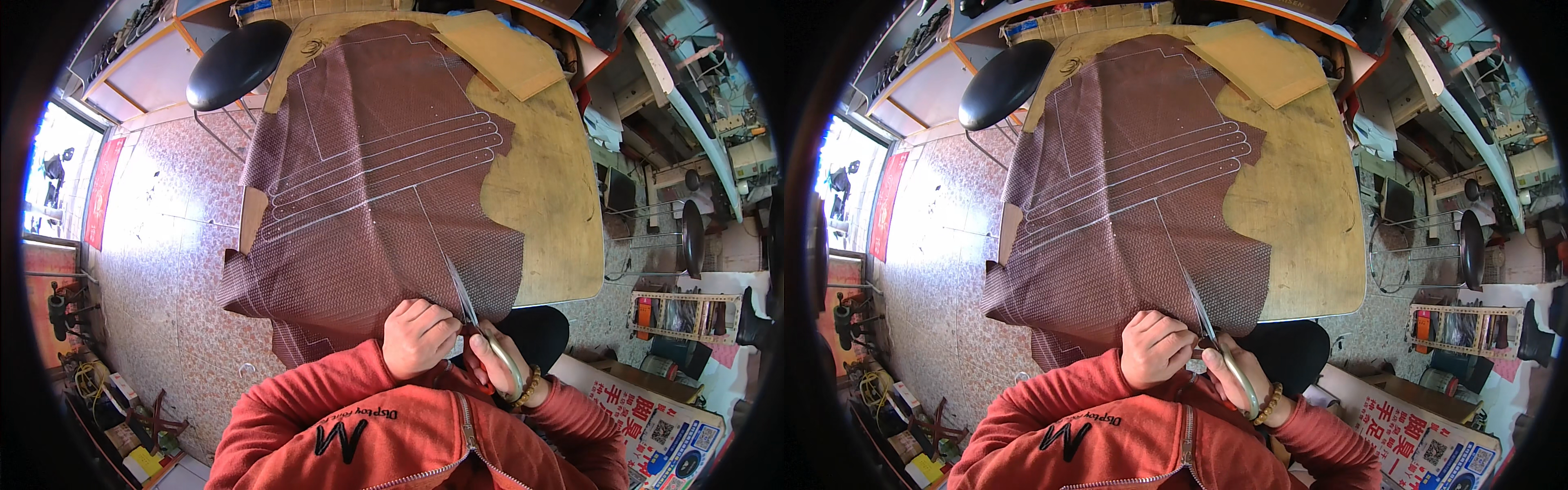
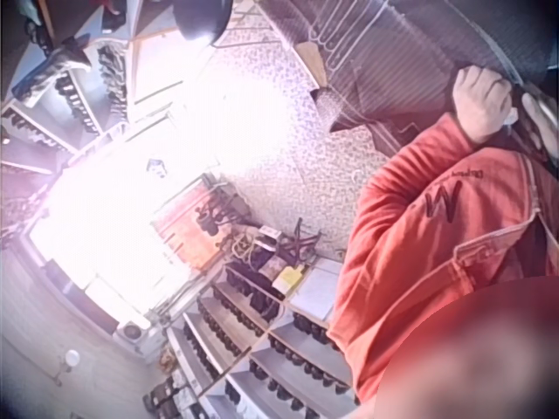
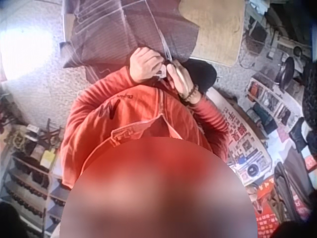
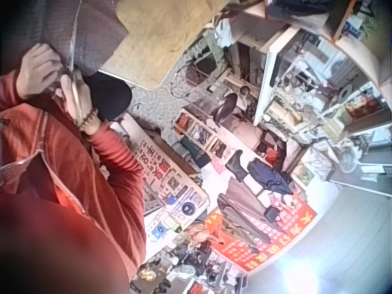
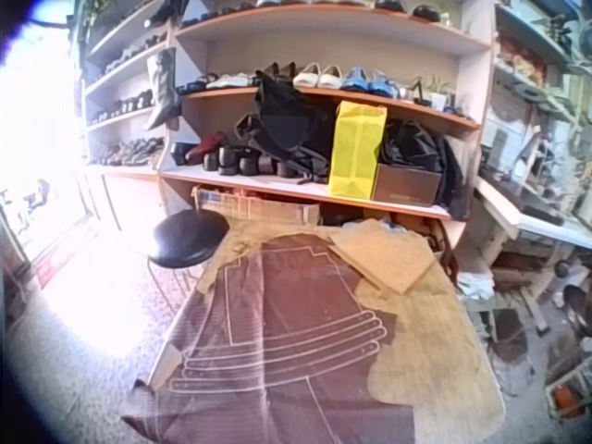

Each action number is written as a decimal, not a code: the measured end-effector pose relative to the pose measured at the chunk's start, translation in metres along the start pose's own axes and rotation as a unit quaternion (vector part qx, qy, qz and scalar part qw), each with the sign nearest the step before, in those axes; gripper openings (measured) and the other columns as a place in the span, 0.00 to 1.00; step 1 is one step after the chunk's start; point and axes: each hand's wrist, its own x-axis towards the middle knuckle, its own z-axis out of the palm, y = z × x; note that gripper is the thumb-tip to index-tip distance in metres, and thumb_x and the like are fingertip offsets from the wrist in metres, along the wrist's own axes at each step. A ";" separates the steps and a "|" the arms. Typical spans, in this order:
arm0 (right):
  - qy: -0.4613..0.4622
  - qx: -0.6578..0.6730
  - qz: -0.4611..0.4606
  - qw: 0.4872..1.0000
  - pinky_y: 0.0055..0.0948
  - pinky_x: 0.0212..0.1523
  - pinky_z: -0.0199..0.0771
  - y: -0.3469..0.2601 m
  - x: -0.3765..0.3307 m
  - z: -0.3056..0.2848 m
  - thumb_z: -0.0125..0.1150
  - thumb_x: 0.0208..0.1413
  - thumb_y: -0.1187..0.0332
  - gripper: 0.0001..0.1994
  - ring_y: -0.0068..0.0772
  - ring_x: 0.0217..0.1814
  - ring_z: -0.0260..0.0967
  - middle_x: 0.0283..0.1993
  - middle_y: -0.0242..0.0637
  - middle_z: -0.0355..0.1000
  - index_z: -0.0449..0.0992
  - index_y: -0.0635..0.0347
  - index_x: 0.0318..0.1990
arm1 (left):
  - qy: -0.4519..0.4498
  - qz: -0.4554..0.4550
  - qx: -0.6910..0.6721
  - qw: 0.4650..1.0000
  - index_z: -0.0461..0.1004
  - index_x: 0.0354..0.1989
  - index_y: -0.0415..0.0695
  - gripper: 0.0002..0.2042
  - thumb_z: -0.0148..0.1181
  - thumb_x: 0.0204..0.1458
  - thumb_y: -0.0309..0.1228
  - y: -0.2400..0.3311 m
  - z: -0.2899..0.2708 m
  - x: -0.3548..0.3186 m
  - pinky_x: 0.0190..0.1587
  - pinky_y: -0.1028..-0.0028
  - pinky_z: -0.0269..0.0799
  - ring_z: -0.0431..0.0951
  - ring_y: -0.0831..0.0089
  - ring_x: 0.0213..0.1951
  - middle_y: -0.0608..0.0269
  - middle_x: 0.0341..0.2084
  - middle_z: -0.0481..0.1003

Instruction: The person uses shears to cut a brown patterned leather sheet along pre-drawn outlines on a worktable. They repeatedly reposition the leather, follow the marked lines, and separate individual glove-shaped pieces. The cut pieces remain on the table as the person continues cutting additional shapes.

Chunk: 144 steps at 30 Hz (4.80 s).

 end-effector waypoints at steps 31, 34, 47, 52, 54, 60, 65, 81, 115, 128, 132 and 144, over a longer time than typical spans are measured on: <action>0.026 -0.096 -0.052 0.994 0.29 0.26 0.66 -0.017 0.014 0.004 0.46 0.65 0.48 0.24 0.28 0.24 0.63 0.21 0.37 0.63 0.65 0.65 0.38 | 0.006 -0.056 -0.088 0.995 0.75 0.26 0.49 0.08 0.66 0.34 0.26 0.005 -0.007 0.000 0.29 0.72 0.64 0.70 0.71 0.25 0.72 0.26 0.73; 0.022 -0.083 -0.022 0.996 0.31 0.29 0.66 -0.017 0.013 0.005 0.46 0.66 0.49 0.23 0.31 0.26 0.62 0.22 0.39 0.63 0.65 0.66 0.39 | 0.003 -0.053 -0.093 0.994 0.76 0.26 0.47 0.09 0.67 0.34 0.25 0.004 -0.008 -0.001 0.27 0.72 0.63 0.70 0.70 0.24 0.70 0.26 0.73; 0.035 -0.057 -0.012 0.998 0.28 0.27 0.64 -0.011 0.011 0.005 0.50 0.64 0.49 0.24 0.25 0.24 0.59 0.20 0.35 0.62 0.66 0.68 0.37 | 0.001 -0.056 -0.086 0.995 0.76 0.27 0.49 0.08 0.66 0.35 0.26 0.004 -0.005 -0.006 0.27 0.73 0.63 0.71 0.72 0.25 0.72 0.26 0.73; 0.035 -0.027 -0.012 0.999 0.26 0.27 0.63 -0.012 0.009 0.006 0.53 0.63 0.51 0.22 0.23 0.24 0.58 0.20 0.32 0.61 0.67 0.67 0.36 | 0.000 -0.056 -0.087 0.995 0.76 0.26 0.50 0.08 0.66 0.35 0.26 0.004 -0.006 -0.006 0.27 0.72 0.63 0.71 0.72 0.25 0.73 0.26 0.73; 0.040 -0.031 -0.008 0.999 0.25 0.27 0.63 -0.014 0.008 0.007 0.53 0.63 0.52 0.21 0.22 0.24 0.57 0.20 0.32 0.62 0.67 0.66 0.36 | -0.001 -0.055 -0.087 0.995 0.76 0.26 0.50 0.08 0.66 0.35 0.26 0.004 -0.006 -0.007 0.27 0.72 0.63 0.71 0.72 0.25 0.73 0.26 0.73; 0.042 -0.036 -0.015 0.998 0.26 0.27 0.63 -0.016 0.005 0.007 0.52 0.64 0.53 0.19 0.22 0.24 0.58 0.21 0.32 0.62 0.68 0.65 0.36 | -0.008 -0.059 -0.094 0.994 0.76 0.26 0.50 0.08 0.67 0.35 0.26 0.006 -0.008 -0.007 0.27 0.72 0.64 0.71 0.72 0.25 0.73 0.26 0.73; 0.033 -0.085 -0.041 0.995 0.29 0.28 0.64 -0.020 0.009 0.008 0.49 0.65 0.52 0.20 0.26 0.24 0.59 0.22 0.33 0.63 0.67 0.64 0.39 | -0.007 -0.060 -0.129 0.990 0.76 0.25 0.49 0.08 0.67 0.34 0.25 0.008 -0.012 -0.007 0.27 0.72 0.65 0.71 0.72 0.24 0.73 0.25 0.73; 0.038 -0.089 -0.070 0.993 0.28 0.33 0.63 -0.028 0.021 0.015 0.48 0.66 0.52 0.20 0.25 0.29 0.57 0.25 0.35 0.61 0.66 0.65 0.40 | 0.000 -0.062 -0.174 0.983 0.75 0.24 0.49 0.08 0.67 0.35 0.23 0.011 -0.016 -0.013 0.25 0.74 0.63 0.70 0.72 0.22 0.73 0.23 0.72; 0.033 -0.095 -0.105 0.989 0.31 0.36 0.63 -0.046 0.036 0.019 0.45 0.66 0.47 0.24 0.27 0.30 0.56 0.25 0.35 0.59 0.64 0.65 0.37 | -0.031 -0.061 -0.224 0.972 0.76 0.25 0.49 0.09 0.68 0.34 0.22 0.015 -0.029 -0.012 0.27 0.73 0.67 0.73 0.71 0.24 0.71 0.23 0.74; 0.045 -0.096 -0.094 0.990 0.29 0.36 0.63 -0.048 0.033 0.021 0.48 0.64 0.46 0.24 0.25 0.31 0.55 0.26 0.31 0.60 0.66 0.64 0.36 | -0.039 -0.060 -0.229 0.971 0.76 0.25 0.49 0.08 0.68 0.35 0.23 0.013 -0.030 -0.015 0.28 0.73 0.67 0.73 0.72 0.24 0.71 0.23 0.74; 0.049 -0.083 -0.100 0.990 0.28 0.36 0.62 -0.047 0.032 0.022 0.49 0.64 0.47 0.23 0.24 0.31 0.55 0.26 0.31 0.60 0.66 0.64 0.36 | -0.039 -0.061 -0.230 0.971 0.76 0.25 0.49 0.08 0.68 0.35 0.23 0.014 -0.030 -0.015 0.28 0.73 0.67 0.73 0.72 0.24 0.71 0.23 0.74; 0.060 -0.087 -0.096 0.990 0.28 0.35 0.64 -0.047 0.031 0.024 0.52 0.63 0.49 0.22 0.25 0.30 0.58 0.26 0.31 0.63 0.68 0.65 0.37 | -0.044 -0.070 -0.241 0.967 0.76 0.25 0.49 0.09 0.69 0.35 0.22 0.014 -0.030 -0.017 0.28 0.73 0.67 0.73 0.71 0.24 0.71 0.24 0.74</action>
